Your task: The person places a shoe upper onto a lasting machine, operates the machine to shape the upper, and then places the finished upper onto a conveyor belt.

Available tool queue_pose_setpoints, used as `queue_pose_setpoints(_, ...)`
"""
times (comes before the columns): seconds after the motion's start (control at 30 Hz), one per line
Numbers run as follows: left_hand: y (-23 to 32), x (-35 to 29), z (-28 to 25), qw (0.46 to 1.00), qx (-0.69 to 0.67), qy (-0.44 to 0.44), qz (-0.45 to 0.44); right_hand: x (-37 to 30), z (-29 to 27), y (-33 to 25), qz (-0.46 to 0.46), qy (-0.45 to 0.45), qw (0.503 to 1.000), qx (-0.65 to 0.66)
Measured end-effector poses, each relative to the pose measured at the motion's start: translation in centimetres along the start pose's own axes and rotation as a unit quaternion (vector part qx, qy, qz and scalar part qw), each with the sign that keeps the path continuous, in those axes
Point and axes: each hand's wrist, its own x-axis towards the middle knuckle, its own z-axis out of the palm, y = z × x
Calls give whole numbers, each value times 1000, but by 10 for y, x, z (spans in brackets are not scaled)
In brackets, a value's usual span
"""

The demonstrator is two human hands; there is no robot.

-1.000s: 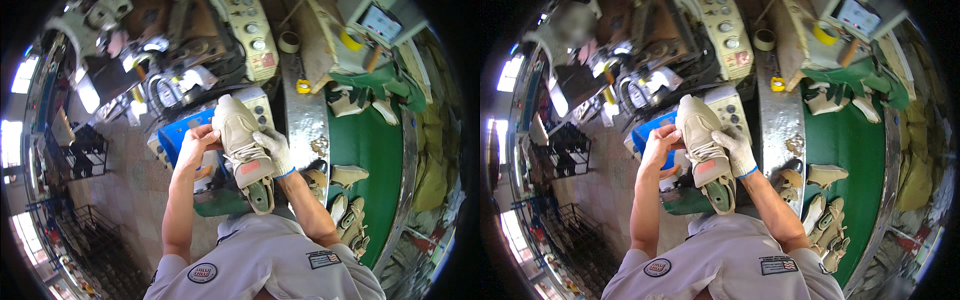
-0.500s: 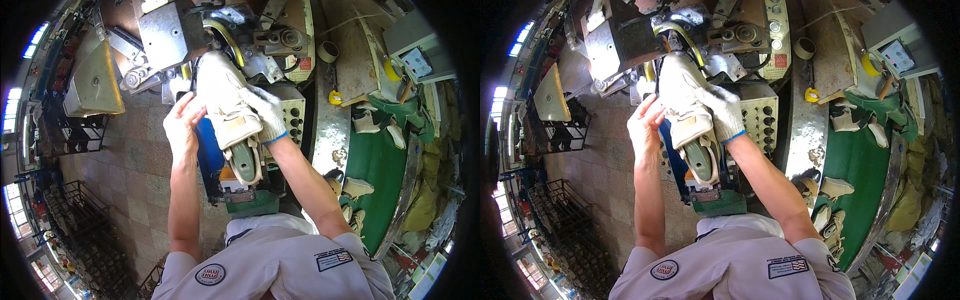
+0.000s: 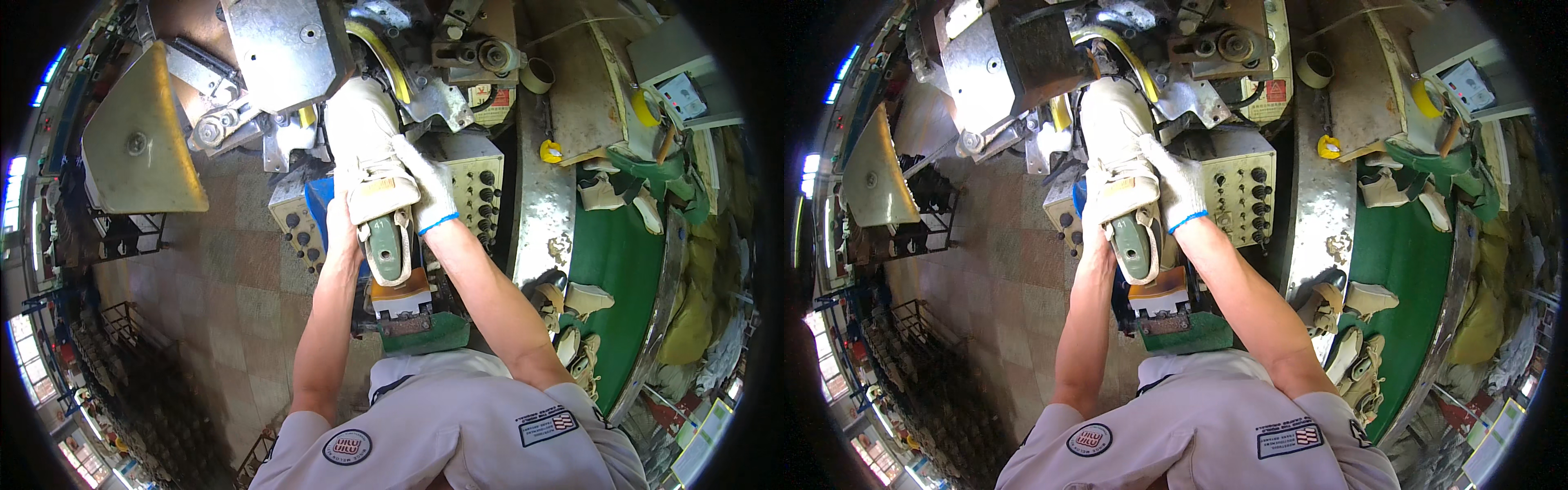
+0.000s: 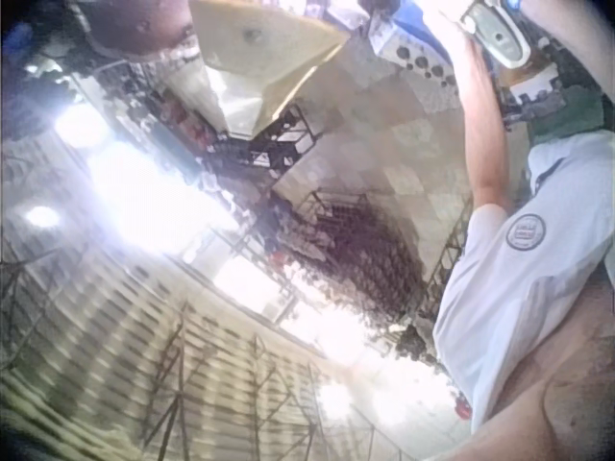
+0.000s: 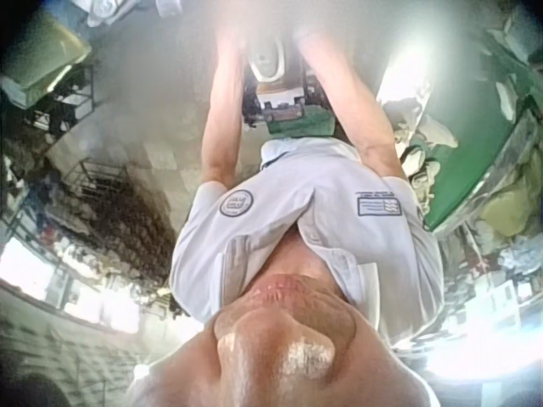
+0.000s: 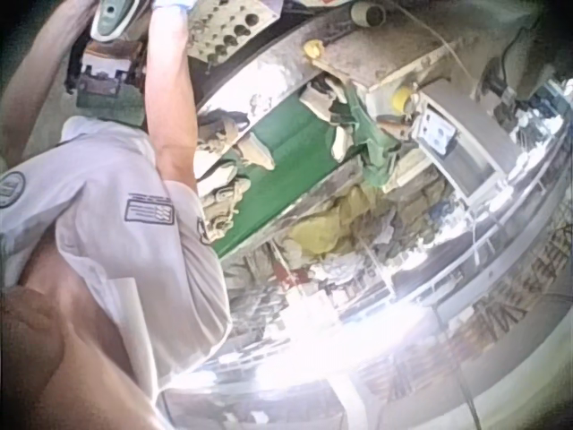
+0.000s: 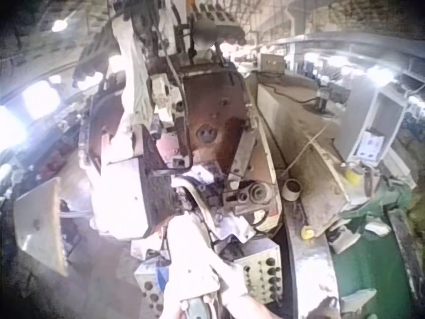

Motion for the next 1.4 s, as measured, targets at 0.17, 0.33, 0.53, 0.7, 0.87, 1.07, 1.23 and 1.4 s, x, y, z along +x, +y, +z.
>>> queue_pose_setpoints(0.17, -9, 8, -11, 999, 32, 8, 27, 2, -1, 1, -17, 6, 1000, -19)
queue_pose_setpoints(0.33, -11, 8, -7, 999, 29, 17, 31, -3, 5, -2, -39, 9, 999, -30)
queue_pose_setpoints(0.53, -24, 0, -19, 996, -4, 83, 30, -7, -24, 3, -75, 75, 991, -76)
queue_pose_setpoints(0.7, -103, -67, -124, 849, 503, 156, 45, -77, -129, -16, -143, 105, 981, -79)
queue_pose_setpoints(0.87, -189, -107, -175, 747, 645, -32, 159, -140, -196, -54, -76, 157, 980, -95)
queue_pose_setpoints(1.07, -217, -78, -206, 795, 603, 22, 54, -135, -188, -49, -72, 43, 992, -96)
queue_pose_setpoints(1.23, -109, -99, -163, 765, 643, 2, -29, -137, -161, -54, -94, 29, 980, -171)
queue_pose_setpoints(1.4, 48, -183, -137, 903, 406, 43, -136, -172, -135, -57, -75, -61, 980, -174)
